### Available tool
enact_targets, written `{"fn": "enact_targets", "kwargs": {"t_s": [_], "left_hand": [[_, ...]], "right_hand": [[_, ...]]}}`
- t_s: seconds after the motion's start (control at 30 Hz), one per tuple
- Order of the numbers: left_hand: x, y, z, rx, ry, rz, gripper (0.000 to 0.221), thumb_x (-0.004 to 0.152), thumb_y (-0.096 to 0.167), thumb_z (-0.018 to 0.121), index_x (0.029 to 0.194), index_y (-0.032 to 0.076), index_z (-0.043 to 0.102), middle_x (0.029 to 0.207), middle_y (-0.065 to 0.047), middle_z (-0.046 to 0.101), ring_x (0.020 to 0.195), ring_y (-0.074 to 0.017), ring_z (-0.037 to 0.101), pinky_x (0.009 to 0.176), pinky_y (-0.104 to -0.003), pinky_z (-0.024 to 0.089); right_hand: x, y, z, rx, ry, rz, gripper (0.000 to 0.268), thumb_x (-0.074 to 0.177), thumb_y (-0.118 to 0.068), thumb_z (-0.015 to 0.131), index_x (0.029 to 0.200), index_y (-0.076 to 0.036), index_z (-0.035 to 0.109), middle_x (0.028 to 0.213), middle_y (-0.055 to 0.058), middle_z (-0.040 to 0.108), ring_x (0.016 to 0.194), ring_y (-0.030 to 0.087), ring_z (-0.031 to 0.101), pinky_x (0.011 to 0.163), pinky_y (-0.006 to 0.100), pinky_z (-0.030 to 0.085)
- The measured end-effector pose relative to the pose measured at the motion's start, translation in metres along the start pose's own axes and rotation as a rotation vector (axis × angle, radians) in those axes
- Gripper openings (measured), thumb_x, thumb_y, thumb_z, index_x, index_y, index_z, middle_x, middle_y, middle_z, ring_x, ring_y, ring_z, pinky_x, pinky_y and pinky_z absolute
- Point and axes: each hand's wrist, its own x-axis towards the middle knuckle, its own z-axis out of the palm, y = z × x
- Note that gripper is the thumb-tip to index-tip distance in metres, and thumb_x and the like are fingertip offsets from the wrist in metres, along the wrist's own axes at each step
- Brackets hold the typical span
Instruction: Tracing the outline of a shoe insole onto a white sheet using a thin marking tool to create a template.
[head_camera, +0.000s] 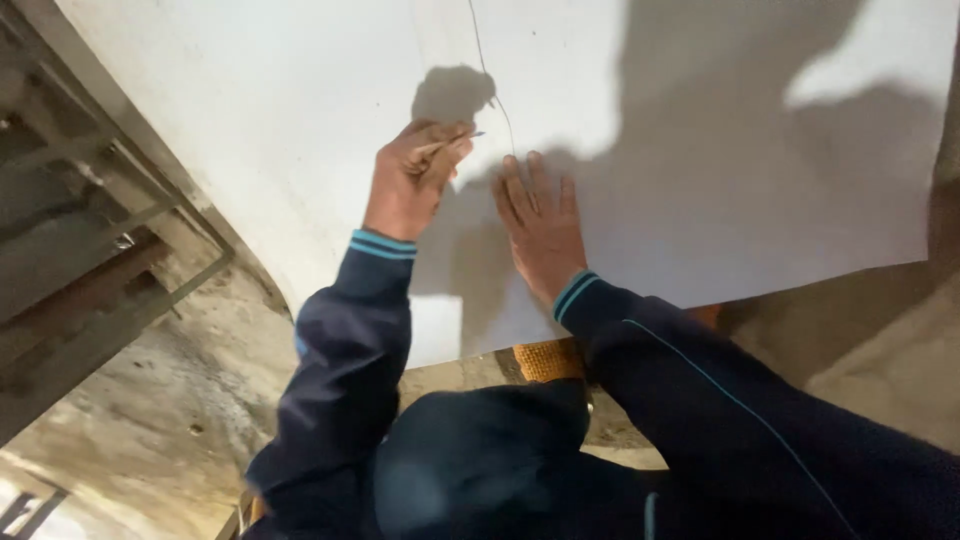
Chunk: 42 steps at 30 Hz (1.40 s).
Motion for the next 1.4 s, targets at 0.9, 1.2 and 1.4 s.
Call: {"fn": "enact_targets", "kwargs": {"t_s": [0.9,1.2,1.4], "left_hand": [[-0.010,-0.056,0.048,0.209,-0.009,0.086,0.017,0.108,0.021,0.058,0.113,0.006,0.065,0.111,-0.012,0.073,0.102,-0.0348,0.072,0.083,-0.044,0.062],[-0.008,-0.062,0.050,0.334,-0.018,0.168,0.022,0.109,0.027,0.052,0.109,0.010,0.066,0.116,-0.005,0.073,0.107,-0.0277,0.067,0.090,-0.042,0.054],[-0.005,-0.067,0.051,0.357,-0.024,0.234,0.023,0.110,0.026,0.050,0.107,0.009,0.065,0.113,-0.005,0.073,0.097,-0.0276,0.068,0.088,-0.042,0.052]], "right_hand": [[0.001,-0.007,0.015,-0.050,0.133,0.084,0.079,0.090,-0.017,0.076,0.159,-0.012,0.038,0.168,0.015,0.020,0.154,0.043,0.014,0.109,0.064,0.031],[0.002,-0.011,0.012,-0.137,0.231,0.114,0.076,0.081,-0.027,0.081,0.150,-0.016,0.053,0.165,0.011,0.031,0.153,0.039,0.024,0.107,0.061,0.042],[0.002,-0.011,0.014,-0.150,0.186,0.123,0.082,0.084,-0.031,0.079,0.157,-0.017,0.046,0.167,0.010,0.027,0.154,0.040,0.022,0.107,0.060,0.042]]}}
